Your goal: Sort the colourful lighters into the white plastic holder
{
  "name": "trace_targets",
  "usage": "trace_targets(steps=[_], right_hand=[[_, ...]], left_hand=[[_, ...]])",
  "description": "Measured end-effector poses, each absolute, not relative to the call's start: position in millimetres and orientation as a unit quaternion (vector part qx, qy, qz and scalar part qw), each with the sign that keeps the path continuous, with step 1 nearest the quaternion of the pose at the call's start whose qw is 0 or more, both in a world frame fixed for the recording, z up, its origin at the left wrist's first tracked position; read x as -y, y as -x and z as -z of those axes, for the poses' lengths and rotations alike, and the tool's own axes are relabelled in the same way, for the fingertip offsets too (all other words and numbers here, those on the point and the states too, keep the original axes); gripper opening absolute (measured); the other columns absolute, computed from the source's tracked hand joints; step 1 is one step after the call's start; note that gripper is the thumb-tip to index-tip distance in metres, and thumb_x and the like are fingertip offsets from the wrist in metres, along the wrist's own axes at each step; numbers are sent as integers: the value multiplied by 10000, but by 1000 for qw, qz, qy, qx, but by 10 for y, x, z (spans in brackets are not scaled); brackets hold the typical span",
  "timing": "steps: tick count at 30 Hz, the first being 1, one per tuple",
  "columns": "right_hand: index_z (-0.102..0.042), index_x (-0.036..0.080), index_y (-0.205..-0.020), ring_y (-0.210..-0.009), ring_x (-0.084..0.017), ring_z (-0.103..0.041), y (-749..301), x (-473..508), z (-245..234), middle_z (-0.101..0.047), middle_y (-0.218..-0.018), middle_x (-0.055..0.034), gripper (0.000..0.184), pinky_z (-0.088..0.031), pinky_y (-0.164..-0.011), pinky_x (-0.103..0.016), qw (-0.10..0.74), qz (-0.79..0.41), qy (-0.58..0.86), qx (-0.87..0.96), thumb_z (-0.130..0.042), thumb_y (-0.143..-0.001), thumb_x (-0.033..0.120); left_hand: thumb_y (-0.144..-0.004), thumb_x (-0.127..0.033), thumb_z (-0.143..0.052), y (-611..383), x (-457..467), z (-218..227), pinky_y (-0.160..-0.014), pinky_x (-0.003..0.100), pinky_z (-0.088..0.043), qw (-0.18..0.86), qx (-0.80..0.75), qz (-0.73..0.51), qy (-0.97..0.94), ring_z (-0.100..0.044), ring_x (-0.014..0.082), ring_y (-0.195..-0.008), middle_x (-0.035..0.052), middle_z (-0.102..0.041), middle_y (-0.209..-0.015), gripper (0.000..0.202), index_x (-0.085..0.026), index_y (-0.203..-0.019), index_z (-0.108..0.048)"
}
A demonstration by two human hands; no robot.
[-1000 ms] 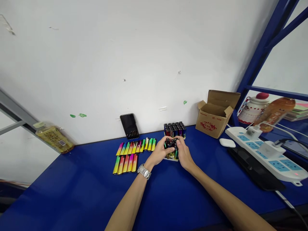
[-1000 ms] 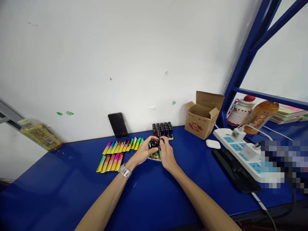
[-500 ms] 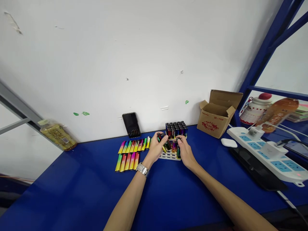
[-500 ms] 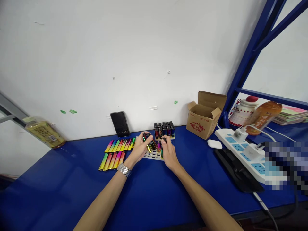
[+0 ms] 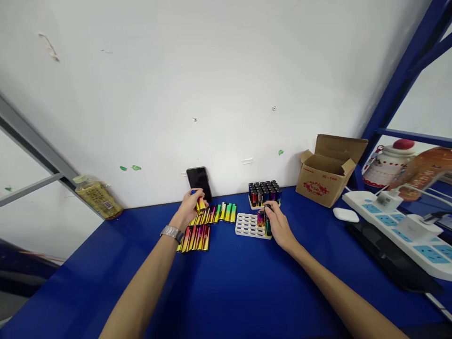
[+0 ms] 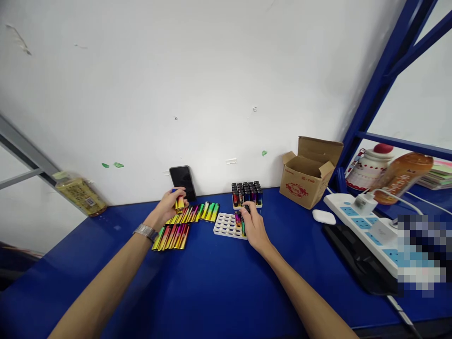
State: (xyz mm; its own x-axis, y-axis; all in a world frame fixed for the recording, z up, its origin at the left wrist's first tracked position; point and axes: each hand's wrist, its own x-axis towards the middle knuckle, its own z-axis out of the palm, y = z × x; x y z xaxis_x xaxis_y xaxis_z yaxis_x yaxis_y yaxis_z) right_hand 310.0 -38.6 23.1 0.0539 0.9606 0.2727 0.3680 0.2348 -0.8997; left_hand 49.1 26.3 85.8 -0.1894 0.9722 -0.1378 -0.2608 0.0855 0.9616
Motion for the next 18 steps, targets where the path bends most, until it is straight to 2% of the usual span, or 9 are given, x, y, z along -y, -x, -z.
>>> trace_targets(steps=[5,8,11,13,15,17,18], right_hand=[[-496,218,-1042,-729,-200,-575,-3113,369,-216,-634,-805,-22,339,-432,-676,-307,488,-303,525,628,-298,-924,466],[-491,221,-1050,-723,-200,-573,-3119,367,-212,-633,-805,-20,342,-429,-666,-306,484,-303,524,631,-287,-931,468],[-490,224,-1052,-719,-198,-569,-3120,372,-221,-626,-795,-16,340,-427,-667,-307,483,-305,525,631,-280,-934,464],[-490,225,-1047,-723,-196,-565,-3121,377,-233,-621,-796,-13,336,-425,-673,-306,483,-306,525,630,-280,-933,461],[-489,225,-1040,-726,-193,-558,-3124,384,-245,-614,-798,-10,336,-421,-672,-303,482,-307,524,632,-278,-932,463],[-486,225,-1039,-701,-188,-539,-3130,389,-251,-593,-770,-3,345,-412,-646,-295,477,-306,524,636,-270,-932,471],[-486,224,-1039,-681,-185,-528,-3133,391,-251,-574,-744,4,350,-407,-630,-291,476,-304,525,637,-266,-932,475]], left_hand=[[-643,-64,-576,-356,-390,-1032,-435,244,-473,499,-509,-602,-360,-495,85,-383,-88,-485,-538,396,-194,-1011,-507],[-666,-88,-593,-453,-339,-1055,-479,247,-493,509,-476,-591,-406,-533,89,-410,-83,-504,-557,388,-202,-1027,-511],[-698,-165,-650,-675,-212,-1044,-560,282,-527,568,-431,-503,-487,-647,154,-549,-37,-564,-606,272,-188,-945,-540],[-723,-237,-670,-877,-103,-1026,-533,279,-509,577,-412,-415,-570,-661,185,-570,-13,-584,-619,235,-181,-929,-573],[-759,-286,-644,-1092,5,-994,-475,254,-461,528,-399,-337,-670,-600,138,-475,10,-627,-706,219,-185,-951,-624],[-797,-299,-595,-1287,93,-939,-474,256,-444,453,-390,-267,-756,-569,121,-450,36,-670,-841,255,-207,-1030,-643],[-804,-292,-579,-1368,124,-901,-472,251,-429,414,-394,-250,-782,-561,123,-448,36,-675,-843,270,-216,-1055,-645]])
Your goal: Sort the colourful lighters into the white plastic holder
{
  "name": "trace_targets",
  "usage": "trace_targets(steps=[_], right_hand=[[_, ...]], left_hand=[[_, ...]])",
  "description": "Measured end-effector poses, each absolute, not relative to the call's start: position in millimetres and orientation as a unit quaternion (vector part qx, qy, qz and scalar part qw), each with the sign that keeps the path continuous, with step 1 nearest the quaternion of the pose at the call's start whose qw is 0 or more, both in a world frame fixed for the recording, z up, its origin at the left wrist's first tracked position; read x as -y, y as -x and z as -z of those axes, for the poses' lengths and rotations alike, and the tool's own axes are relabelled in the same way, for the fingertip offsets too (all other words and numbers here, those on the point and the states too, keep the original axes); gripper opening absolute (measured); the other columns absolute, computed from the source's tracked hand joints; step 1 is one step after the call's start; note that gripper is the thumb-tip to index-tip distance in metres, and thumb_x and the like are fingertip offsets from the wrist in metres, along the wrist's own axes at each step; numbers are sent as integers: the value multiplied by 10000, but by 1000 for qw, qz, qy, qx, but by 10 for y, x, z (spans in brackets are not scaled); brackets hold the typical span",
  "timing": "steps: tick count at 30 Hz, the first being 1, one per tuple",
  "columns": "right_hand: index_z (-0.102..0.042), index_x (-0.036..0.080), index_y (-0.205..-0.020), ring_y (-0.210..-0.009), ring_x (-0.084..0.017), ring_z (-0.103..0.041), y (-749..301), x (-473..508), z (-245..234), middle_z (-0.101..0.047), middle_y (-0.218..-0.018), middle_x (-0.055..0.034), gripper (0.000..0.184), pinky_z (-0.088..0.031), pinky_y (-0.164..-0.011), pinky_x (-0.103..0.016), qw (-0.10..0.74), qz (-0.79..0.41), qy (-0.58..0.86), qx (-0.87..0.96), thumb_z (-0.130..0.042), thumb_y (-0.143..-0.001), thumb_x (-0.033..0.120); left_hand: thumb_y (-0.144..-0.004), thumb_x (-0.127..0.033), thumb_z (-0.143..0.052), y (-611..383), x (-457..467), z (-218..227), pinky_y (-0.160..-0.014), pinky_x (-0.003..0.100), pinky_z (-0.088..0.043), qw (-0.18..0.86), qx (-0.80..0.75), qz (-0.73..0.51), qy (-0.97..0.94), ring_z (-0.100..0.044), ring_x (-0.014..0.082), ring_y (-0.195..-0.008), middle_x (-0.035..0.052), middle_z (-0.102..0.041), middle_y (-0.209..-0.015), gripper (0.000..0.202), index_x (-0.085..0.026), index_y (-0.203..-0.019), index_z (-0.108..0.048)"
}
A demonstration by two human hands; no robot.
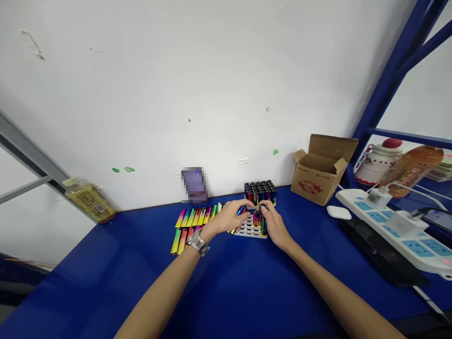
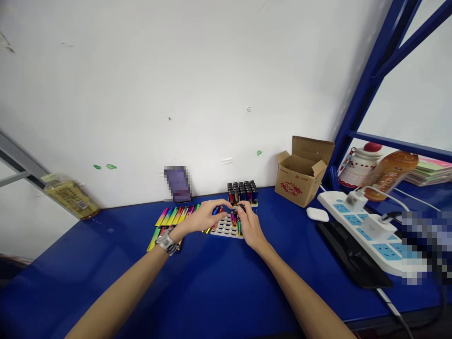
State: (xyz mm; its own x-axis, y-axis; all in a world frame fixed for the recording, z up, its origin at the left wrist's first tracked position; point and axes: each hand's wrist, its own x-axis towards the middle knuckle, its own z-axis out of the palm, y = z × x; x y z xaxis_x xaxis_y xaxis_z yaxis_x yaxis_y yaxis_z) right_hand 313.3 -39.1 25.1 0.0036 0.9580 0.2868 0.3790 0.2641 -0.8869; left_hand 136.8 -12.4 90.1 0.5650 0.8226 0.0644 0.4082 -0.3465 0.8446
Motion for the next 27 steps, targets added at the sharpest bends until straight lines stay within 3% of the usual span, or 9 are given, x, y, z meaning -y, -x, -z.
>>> trace_targets(steps=[3,5,9,12,17,21,27], right_hand=[[-489,218,-1034,-633,-177,-506,-3133,391,-242,-516,-675,24,359,-401,-607,-285,480,-290,528,637,-259,-931,474],[-489,214,-1030,-618,-175,-509,-3124,389,-234,-502,-657,30,363,-407,-607,-287,483,-283,529,638,-252,-934,472],[-478,206,-1028,-620,-178,-539,-3127,378,-233,-554,-694,11,355,-426,-619,-296,490,-266,523,645,-244,-940,457],[-464,195,-1082,-722,-198,-593,-3201,350,-237,-636,-825,-38,349,-449,-688,-319,493,-252,523,648,-270,-940,447],[-494,193,-1125,-852,-233,-620,-3430,249,-224,-666,-923,-79,361,-459,-794,-379,494,-213,549,640,-350,-920,453],[-517,202,-1167,-913,-247,-621,-3529,193,-249,-676,-988,-94,380,-458,-839,-411,482,-209,564,637,-370,-912,442],[-541,149,-1134,-1086,-310,-513,-3323,390,-442,-604,-1098,-166,352,-388,-950,-493,539,28,547,641,-391,-898,362]], left_hand=[[-799,-237,-564,-1533,171,-770,-605,273,-461,312,-417,-249,-817,-614,181,-613,43,-689,-852,293,-227,-1076,-660],[-802,-243,-569,-1587,176,-696,-645,283,-465,297,-407,-248,-827,-621,198,-648,46,-692,-846,271,-224,-1053,-670],[-832,-387,-575,-1597,183,-686,-454,238,-414,401,-401,-283,-773,-546,130,-446,25,-649,-773,289,-195,-1039,-633],[-796,-450,-628,-1499,221,-801,-404,219,-405,473,-429,-347,-687,-532,119,-428,-17,-570,-653,375,-175,-1048,-587],[-674,-396,-774,-1106,363,-904,-385,231,-433,584,-515,-299,-552,-518,109,-406,-39,-560,-592,420,-177,-974,-578],[-622,-334,-819,-806,487,-767,-389,245,-444,608,-575,-277,-472,-528,115,-414,-26,-596,-635,504,-190,-1032,-564],[-626,-324,-805,-704,577,-631,-385,235,-423,603,-603,-245,-460,-512,108,-400,-48,-539,-586,434,-179,-959,-567]])
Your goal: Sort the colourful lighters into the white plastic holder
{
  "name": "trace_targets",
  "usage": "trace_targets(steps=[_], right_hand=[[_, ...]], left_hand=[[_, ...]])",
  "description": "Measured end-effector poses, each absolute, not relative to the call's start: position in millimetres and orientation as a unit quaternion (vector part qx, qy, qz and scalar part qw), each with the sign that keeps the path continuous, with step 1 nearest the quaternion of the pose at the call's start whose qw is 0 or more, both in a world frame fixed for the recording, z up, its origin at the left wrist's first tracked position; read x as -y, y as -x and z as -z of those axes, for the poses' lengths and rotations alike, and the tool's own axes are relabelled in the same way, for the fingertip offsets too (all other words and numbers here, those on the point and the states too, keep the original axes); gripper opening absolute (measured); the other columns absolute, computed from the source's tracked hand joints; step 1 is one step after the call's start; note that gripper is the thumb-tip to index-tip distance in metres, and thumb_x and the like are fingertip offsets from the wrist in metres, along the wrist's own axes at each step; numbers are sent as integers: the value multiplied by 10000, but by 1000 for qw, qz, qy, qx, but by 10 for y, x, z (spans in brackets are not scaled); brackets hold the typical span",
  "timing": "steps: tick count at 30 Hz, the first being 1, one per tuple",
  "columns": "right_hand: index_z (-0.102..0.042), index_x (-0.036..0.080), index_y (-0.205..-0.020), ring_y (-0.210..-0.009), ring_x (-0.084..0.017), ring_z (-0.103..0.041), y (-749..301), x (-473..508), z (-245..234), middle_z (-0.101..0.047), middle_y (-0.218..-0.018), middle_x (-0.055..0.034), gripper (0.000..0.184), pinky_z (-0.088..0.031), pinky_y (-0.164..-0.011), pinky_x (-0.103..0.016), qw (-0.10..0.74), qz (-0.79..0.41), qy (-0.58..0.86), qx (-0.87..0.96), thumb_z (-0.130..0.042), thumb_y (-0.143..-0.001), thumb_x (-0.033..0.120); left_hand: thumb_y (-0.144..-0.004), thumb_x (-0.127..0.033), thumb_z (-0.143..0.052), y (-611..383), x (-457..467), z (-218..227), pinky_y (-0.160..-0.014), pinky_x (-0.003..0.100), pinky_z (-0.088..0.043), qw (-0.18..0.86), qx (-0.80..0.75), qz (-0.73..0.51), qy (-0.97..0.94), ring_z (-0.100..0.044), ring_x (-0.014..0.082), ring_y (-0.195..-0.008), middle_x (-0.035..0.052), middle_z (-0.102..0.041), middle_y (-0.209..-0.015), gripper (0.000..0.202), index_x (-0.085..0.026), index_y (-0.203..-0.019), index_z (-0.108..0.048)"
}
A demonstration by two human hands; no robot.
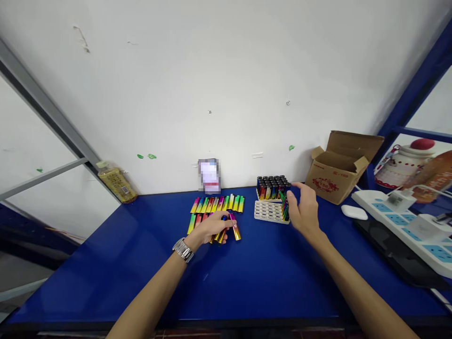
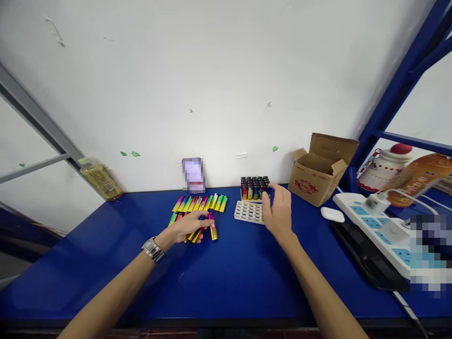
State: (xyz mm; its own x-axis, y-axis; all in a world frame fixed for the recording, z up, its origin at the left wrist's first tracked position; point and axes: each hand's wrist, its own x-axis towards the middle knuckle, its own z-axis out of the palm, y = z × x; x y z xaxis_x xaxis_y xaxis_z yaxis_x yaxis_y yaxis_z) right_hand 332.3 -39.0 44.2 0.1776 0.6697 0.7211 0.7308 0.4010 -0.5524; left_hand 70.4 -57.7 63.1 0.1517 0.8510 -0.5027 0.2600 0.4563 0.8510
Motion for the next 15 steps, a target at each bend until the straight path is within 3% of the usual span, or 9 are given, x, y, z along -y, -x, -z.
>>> trace_targets(steps=[4,8,12,15], right_hand=[[-564,197,-1059,-982,-276,-544,-2942,627,-485,-612,-1006,-124,226,-439,-878,-444,424,-18,401,812,-456,-874,271],[-561,199,-1004,-985,-285,-534,-2632,747,-374,-605,-1029,-114,227,-460,-861,-457,284,-70,338,894,-573,-793,282],[-573,190,-989,-1021,-315,-525,-2543,767,-259,-602,-1098,-133,325,-461,-863,-480,245,-60,355,900,-652,-746,390],[-582,179,-1030,-1029,-323,-531,-2534,756,-230,-607,-1111,-142,390,-456,-873,-493,240,-46,369,897,-664,-750,438]], left_hand=[[-624,-347,-784,-736,549,-553,-373,226,-362,545,-607,-233,-529,-509,124,-379,-37,-568,-570,395,-188,-913,-567],[-677,-328,-714,-761,512,-453,-445,239,-349,400,-627,-229,-628,-527,160,-446,-43,-546,-527,260,-205,-811,-528],[-712,-272,-664,-788,515,-408,-538,263,-368,244,-633,-250,-691,-590,222,-603,5,-560,-574,193,-217,-716,-479],[-771,-249,-604,-831,535,-430,-598,284,-392,186,-637,-219,-715,-621,261,-689,64,-606,-667,120,-196,-791,-498]])
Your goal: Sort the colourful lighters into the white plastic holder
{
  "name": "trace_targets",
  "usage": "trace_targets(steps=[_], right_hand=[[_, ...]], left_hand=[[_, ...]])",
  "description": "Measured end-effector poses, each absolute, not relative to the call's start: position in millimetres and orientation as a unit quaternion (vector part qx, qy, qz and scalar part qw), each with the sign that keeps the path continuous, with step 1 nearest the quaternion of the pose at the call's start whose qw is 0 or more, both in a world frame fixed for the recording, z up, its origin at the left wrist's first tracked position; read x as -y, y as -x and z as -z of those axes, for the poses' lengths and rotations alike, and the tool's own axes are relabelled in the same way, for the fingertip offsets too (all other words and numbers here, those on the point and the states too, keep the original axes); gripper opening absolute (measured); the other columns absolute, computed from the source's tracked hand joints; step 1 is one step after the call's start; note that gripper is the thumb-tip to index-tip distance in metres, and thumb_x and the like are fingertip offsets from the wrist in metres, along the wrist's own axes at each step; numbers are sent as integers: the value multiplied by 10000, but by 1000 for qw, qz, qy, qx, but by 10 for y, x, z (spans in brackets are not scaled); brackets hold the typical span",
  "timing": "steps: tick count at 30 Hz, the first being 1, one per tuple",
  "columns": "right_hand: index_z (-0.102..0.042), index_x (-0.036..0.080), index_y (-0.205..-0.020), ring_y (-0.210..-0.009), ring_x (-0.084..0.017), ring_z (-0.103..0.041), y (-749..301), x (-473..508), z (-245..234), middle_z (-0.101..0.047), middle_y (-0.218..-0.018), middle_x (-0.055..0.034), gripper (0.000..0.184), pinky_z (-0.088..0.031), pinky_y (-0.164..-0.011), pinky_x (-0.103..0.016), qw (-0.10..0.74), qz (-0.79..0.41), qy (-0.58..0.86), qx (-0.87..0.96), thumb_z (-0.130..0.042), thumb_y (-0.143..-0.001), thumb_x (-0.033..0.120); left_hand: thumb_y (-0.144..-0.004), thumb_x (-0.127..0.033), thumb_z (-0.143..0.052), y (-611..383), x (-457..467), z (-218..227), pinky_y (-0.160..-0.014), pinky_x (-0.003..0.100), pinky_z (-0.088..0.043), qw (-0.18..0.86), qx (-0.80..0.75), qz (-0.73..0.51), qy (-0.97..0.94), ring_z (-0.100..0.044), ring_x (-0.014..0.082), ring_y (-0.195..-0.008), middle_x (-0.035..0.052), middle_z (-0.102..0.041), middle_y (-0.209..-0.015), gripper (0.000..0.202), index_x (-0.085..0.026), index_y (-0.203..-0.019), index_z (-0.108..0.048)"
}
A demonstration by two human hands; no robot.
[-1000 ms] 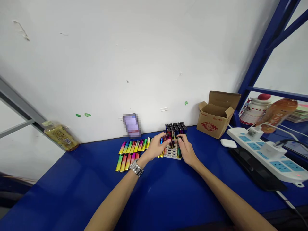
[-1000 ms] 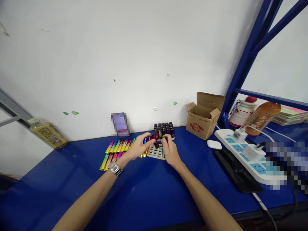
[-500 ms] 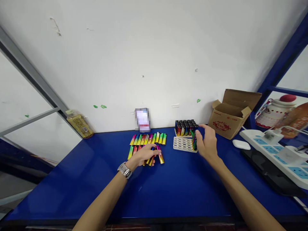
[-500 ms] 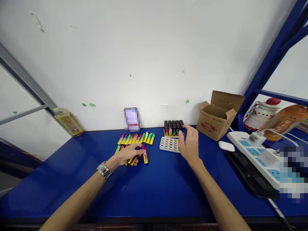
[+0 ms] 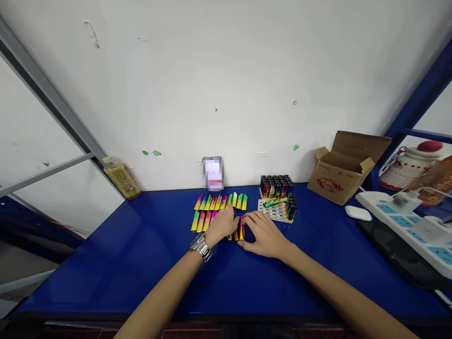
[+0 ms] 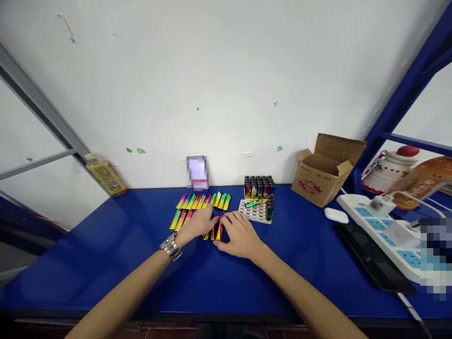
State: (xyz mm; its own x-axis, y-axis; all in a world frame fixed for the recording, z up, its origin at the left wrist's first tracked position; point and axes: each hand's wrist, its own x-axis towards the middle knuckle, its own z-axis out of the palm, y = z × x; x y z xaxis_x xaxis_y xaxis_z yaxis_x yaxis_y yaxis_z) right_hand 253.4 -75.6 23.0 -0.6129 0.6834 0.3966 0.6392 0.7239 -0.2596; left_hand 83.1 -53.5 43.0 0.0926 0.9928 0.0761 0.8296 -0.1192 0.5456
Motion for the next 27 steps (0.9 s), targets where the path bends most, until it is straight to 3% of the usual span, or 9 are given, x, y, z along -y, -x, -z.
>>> trace_targets(steps=[6,10,22,27], right_hand=[[-581,188,-1047,-1030,-314,-552,-2555,682,-214,-605,-1109,-141,346,-488,-847,-480,241,-55,356,901,-663,-795,410],[-568,182,-1068,-1023,-296,-569,-2596,636,-186,-594,-1116,-137,369,-502,-859,-458,243,-86,338,905,-656,-810,432],[-538,179,-1105,-1018,-268,-561,-2568,674,-185,-565,-1140,-132,342,-504,-871,-440,229,-100,329,911,-601,-860,410],[-553,196,-1100,-1010,-268,-565,-2580,682,-194,-570,-1128,-123,333,-500,-855,-431,218,-86,335,913,-567,-875,442]], left_hand=[[-836,-262,-563,-880,573,-477,-685,320,-422,153,-629,-207,-734,-625,306,-841,163,-618,-883,187,-143,-970,-511],[-842,-260,-558,-832,582,-452,-692,323,-433,134,-631,-211,-735,-614,286,-825,141,-602,-871,187,-139,-979,-520],[-936,-171,-346,-808,627,-601,-688,335,-479,6,-618,-13,-786,-651,258,-816,132,-640,-896,214,-123,-1073,-504],[-957,-187,-302,-873,665,-605,-657,344,-492,-46,-634,14,-772,-664,273,-799,146,-652,-896,263,-119,-1114,-502]])
